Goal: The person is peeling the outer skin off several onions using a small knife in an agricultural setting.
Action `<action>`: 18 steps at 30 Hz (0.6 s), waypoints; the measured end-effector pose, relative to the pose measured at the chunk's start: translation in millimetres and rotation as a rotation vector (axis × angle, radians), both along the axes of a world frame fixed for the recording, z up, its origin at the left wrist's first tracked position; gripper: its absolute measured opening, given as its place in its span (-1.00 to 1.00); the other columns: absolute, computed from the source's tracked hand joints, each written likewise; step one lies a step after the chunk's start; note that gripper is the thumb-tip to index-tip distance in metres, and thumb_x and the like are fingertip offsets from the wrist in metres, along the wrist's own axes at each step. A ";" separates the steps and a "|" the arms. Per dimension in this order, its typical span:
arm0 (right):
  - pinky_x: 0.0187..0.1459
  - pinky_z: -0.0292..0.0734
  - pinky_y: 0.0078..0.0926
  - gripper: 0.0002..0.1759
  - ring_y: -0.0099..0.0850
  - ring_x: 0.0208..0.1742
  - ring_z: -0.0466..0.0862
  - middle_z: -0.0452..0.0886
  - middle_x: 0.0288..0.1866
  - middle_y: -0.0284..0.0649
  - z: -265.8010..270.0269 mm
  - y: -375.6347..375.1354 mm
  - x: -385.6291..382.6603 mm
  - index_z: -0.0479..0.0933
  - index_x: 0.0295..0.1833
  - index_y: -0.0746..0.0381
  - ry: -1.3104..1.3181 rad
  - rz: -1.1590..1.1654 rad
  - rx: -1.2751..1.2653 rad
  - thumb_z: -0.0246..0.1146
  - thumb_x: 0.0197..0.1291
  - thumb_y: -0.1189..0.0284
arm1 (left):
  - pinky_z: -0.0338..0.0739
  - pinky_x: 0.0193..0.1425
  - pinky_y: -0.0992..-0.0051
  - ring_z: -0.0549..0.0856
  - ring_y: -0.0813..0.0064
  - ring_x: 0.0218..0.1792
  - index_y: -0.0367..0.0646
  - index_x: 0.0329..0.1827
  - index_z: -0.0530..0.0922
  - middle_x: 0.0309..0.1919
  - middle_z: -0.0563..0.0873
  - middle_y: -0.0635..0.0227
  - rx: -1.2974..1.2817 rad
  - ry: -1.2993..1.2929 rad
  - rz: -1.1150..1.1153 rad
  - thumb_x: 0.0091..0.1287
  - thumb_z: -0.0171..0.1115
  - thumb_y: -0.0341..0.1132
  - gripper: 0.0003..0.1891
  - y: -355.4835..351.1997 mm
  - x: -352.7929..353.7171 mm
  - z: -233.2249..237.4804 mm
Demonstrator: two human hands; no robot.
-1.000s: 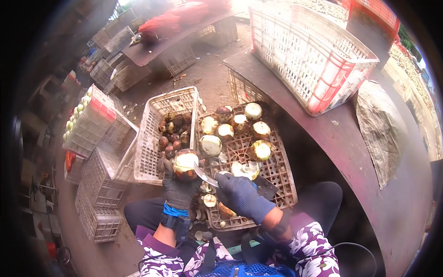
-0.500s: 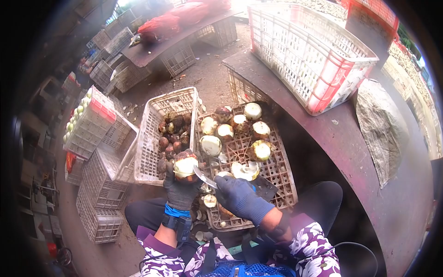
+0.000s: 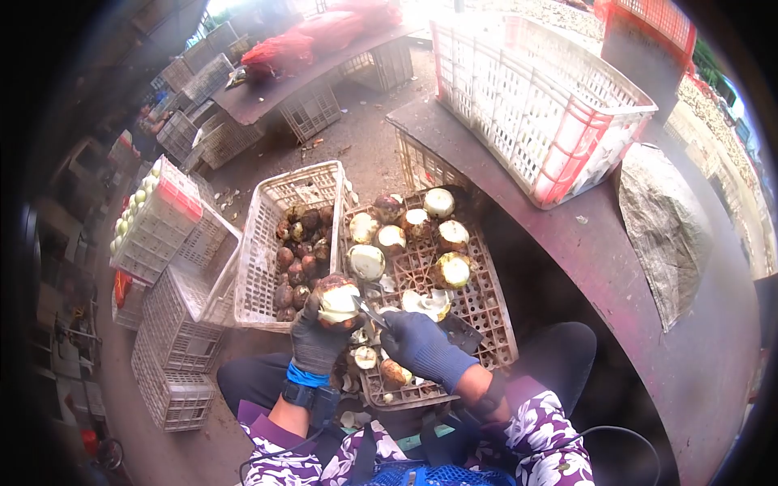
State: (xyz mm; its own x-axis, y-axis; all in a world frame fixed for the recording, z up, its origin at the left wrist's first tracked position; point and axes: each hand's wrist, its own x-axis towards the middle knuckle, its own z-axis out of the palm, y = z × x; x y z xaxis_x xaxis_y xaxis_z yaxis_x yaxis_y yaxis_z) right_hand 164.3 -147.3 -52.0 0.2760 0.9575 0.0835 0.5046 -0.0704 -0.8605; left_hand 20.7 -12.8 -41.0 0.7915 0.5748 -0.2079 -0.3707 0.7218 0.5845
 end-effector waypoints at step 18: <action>-0.58 0.41 -0.64 -0.81 -0.64 -0.60 0.50 0.65 -0.45 -0.30 1.9 -4.2 8.9 0.62 -0.17 0.27 0.646 0.142 -0.258 0.20 0.16 0.42 | 0.56 -0.01 0.30 0.58 0.24 0.11 -0.30 0.26 0.40 0.08 0.59 0.15 -0.034 0.009 -0.164 0.26 0.32 -0.05 -0.37 9.8 -11.1 -0.6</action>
